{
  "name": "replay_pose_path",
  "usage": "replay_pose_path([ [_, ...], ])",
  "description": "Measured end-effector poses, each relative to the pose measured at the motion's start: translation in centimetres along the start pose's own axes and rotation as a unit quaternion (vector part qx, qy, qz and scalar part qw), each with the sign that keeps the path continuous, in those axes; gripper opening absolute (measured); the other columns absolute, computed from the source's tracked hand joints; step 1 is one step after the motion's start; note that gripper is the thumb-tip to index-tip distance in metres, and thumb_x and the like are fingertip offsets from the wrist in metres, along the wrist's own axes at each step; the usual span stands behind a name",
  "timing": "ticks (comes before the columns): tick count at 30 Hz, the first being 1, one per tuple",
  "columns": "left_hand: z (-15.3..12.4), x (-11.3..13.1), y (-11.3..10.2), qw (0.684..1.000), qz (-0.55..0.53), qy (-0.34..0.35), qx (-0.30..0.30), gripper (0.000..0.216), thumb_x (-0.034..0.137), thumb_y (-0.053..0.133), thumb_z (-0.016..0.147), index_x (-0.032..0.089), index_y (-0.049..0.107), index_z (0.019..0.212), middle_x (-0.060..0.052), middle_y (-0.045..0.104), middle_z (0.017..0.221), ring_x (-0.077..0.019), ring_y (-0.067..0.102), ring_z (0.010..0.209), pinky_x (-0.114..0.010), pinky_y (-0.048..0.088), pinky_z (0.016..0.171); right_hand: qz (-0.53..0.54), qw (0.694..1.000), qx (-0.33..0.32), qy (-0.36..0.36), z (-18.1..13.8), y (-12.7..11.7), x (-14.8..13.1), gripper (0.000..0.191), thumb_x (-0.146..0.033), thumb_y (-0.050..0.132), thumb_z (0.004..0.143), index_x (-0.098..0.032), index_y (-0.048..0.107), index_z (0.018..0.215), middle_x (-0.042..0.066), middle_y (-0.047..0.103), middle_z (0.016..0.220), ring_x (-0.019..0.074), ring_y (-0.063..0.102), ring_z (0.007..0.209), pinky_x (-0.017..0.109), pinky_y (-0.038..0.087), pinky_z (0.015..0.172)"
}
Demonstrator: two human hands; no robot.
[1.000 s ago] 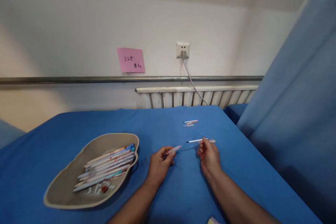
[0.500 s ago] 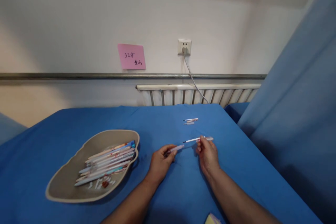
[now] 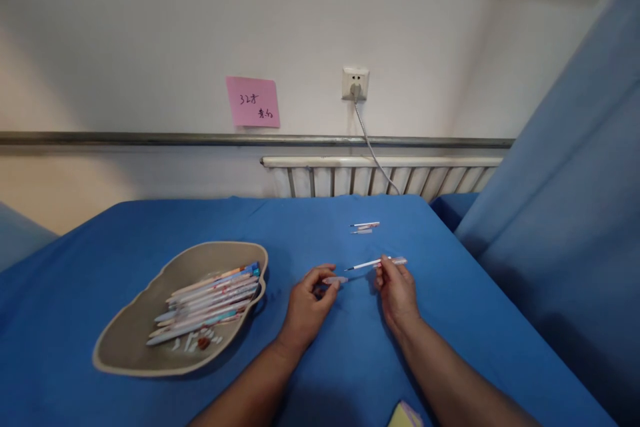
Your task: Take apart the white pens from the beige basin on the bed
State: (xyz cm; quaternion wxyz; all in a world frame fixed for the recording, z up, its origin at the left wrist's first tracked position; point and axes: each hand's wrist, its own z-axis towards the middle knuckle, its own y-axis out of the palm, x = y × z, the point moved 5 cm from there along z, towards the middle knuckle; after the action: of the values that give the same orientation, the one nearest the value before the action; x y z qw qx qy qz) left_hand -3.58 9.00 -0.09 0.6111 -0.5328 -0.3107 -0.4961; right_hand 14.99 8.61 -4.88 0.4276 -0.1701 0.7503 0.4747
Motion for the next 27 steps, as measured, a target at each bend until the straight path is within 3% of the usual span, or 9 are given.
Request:
replay_pose_path([
  [4, -0.3, 0.4, 0.4, 0.998, 0.059, 0.010, -0.031, 0.019, 0.033, 0.056, 0.080, 0.019, 0.065, 0.087, -0.001, 0.067, 0.076, -0.0150, 0.059, 0.067, -0.024, 0.045, 0.064, 0.002, 1.000, 0.002, 0.003, 0.1, -0.1, 0.1, 0.028, -0.038, 0.073, 0.065, -0.018, 0.054, 0.067, -0.006, 0.054, 0.053, 0.0060, 0.041, 0.041, 0.021, 0.029, 0.039],
  [8, -0.4, 0.3, 1.0, 0.987, 0.120, 0.042, -0.096, 0.015, 0.030, 0.054, 0.080, 0.020, 0.065, 0.083, -0.001, 0.065, 0.075, -0.0148, 0.057, 0.067, -0.023, 0.042, 0.063, 0.003, 1.000, 0.003, 0.006, 0.2, -0.1, 0.1, 0.028, -0.039, 0.073, 0.064, -0.018, 0.054, 0.066, -0.006, 0.054, 0.053, 0.0061, 0.041, 0.041, 0.021, 0.029, 0.039],
  [11, -0.2, 0.0, 0.8, 0.990, 0.103, 0.041, -0.082, 0.017, 0.030, 0.052, 0.082, 0.020, 0.065, 0.087, -0.002, 0.065, 0.082, -0.0154, 0.058, 0.072, -0.024, 0.043, 0.068, 0.005, 1.000, 0.005, 0.007, 0.2, -0.1, 0.1, 0.029, -0.039, 0.073, 0.064, -0.018, 0.054, 0.066, -0.006, 0.054, 0.052, 0.0061, 0.041, 0.040, 0.020, 0.029, 0.039],
  [14, 0.2, -0.7, 0.9, 0.993, 0.053, 0.004, -0.102, 0.016, 0.032, 0.054, 0.080, 0.019, 0.063, 0.078, -0.002, 0.064, 0.076, -0.0156, 0.058, 0.069, -0.025, 0.044, 0.066, 0.006, 1.000, 0.008, 0.008, 0.1, 0.0, 0.0, 0.030, -0.039, 0.074, 0.063, -0.018, 0.054, 0.067, -0.006, 0.053, 0.052, 0.0063, 0.041, 0.040, 0.020, 0.029, 0.038],
  [19, 0.8, -1.8, 0.1, 0.997, -0.055, -0.059, -0.015, 0.019, 0.036, 0.060, 0.076, 0.017, 0.058, 0.080, -0.002, 0.066, 0.075, -0.0164, 0.062, 0.070, -0.027, 0.047, 0.069, 0.005, 1.000, 0.010, 0.011, 0.1, 0.1, -0.1, 0.029, -0.039, 0.073, 0.064, -0.018, 0.053, 0.067, -0.006, 0.053, 0.052, 0.0059, 0.041, 0.040, 0.019, 0.029, 0.038],
  [23, 0.9, -2.0, 0.0, 0.991, -0.111, -0.071, 0.010, 0.021, 0.033, 0.066, 0.072, 0.017, 0.056, 0.082, -0.002, 0.067, 0.073, -0.0161, 0.063, 0.069, -0.027, 0.048, 0.069, 0.011, 1.000, 0.012, 0.016, 0.1, 0.0, 0.0, 0.029, -0.038, 0.074, 0.063, -0.017, 0.054, 0.068, -0.006, 0.055, 0.054, 0.0053, 0.041, 0.041, 0.019, 0.030, 0.039],
  [27, 0.8, -2.2, 0.3, 0.983, -0.161, -0.087, 0.007, 0.035, 0.030, 0.068, 0.071, 0.016, 0.056, 0.100, -0.004, 0.069, 0.080, -0.0164, 0.065, 0.073, -0.028, 0.049, 0.071, 0.010, 1.000, 0.009, 0.017, 0.0, 0.2, 0.0, 0.030, -0.038, 0.075, 0.063, -0.017, 0.055, 0.067, -0.007, 0.054, 0.054, 0.0053, 0.041, 0.042, 0.019, 0.030, 0.039],
])
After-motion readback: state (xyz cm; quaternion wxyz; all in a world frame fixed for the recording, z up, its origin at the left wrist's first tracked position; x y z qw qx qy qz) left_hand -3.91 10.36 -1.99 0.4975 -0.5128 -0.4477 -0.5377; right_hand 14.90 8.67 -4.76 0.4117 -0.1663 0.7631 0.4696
